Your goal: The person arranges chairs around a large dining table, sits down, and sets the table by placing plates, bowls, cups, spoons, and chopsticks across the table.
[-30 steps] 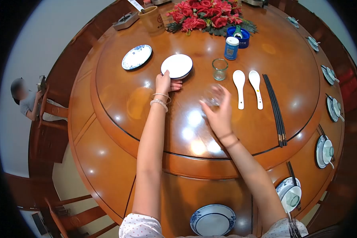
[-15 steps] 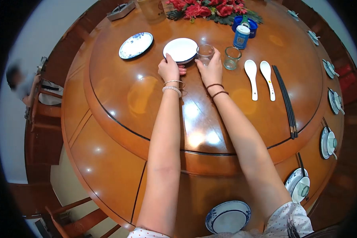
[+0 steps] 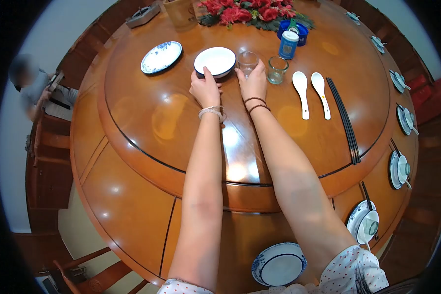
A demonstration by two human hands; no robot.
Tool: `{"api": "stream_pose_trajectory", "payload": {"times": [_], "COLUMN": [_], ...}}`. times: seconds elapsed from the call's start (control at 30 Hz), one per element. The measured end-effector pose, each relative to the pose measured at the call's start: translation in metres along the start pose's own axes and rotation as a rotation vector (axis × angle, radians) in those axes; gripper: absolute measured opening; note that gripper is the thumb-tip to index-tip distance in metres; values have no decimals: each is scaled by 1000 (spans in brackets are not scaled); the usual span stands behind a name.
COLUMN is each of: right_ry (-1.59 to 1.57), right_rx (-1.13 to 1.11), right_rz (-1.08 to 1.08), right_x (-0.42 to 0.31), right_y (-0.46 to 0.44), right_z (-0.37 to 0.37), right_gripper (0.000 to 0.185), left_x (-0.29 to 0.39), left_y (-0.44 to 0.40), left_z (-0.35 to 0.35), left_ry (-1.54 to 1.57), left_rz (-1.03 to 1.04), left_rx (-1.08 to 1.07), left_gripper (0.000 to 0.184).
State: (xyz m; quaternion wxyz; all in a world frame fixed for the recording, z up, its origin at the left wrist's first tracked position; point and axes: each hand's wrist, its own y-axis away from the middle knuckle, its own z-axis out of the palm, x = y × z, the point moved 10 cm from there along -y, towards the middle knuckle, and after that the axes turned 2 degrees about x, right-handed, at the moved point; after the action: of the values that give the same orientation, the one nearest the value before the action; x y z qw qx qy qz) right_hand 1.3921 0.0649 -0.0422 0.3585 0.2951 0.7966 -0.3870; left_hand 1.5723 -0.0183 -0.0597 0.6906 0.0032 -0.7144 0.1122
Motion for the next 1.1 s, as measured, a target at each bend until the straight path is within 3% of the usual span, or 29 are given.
{"api": "stream_pose_trajectory", "payload": {"times": [0.23,0.33,0.63,0.7,0.77,0.9,1.1], "right_ry": [29,85,80,89,120,157,261], "right_rx": [36,39,-76,-81,-149,-184,-292], "right_rz": [-85,-124,-43,-65,-51,-121,-291], "right_x": [-1,-1,-3,-4,-1,-3,-4], "right_y": [2,0,0,3,9,27,62], "right_z": [-1,0,-11,-12,-12,-30,-69], "right_gripper": [76,87,86,89,92,88,58], "left_x": [6,3,6,14,6,15,27], "left_y": [10,14,47,53,60,75,114], "left_z": [-14,-17,-22,-27,-29,-23,-11], "left_ry": [-12,-11,56,-56,-132,-120,-77], "left_rz": [-29,8,15,105,15,32,-14], "left_rx": [124,102,12,29,43,29,-87], "left_gripper": [55,57,52,50,47,45,42]}}
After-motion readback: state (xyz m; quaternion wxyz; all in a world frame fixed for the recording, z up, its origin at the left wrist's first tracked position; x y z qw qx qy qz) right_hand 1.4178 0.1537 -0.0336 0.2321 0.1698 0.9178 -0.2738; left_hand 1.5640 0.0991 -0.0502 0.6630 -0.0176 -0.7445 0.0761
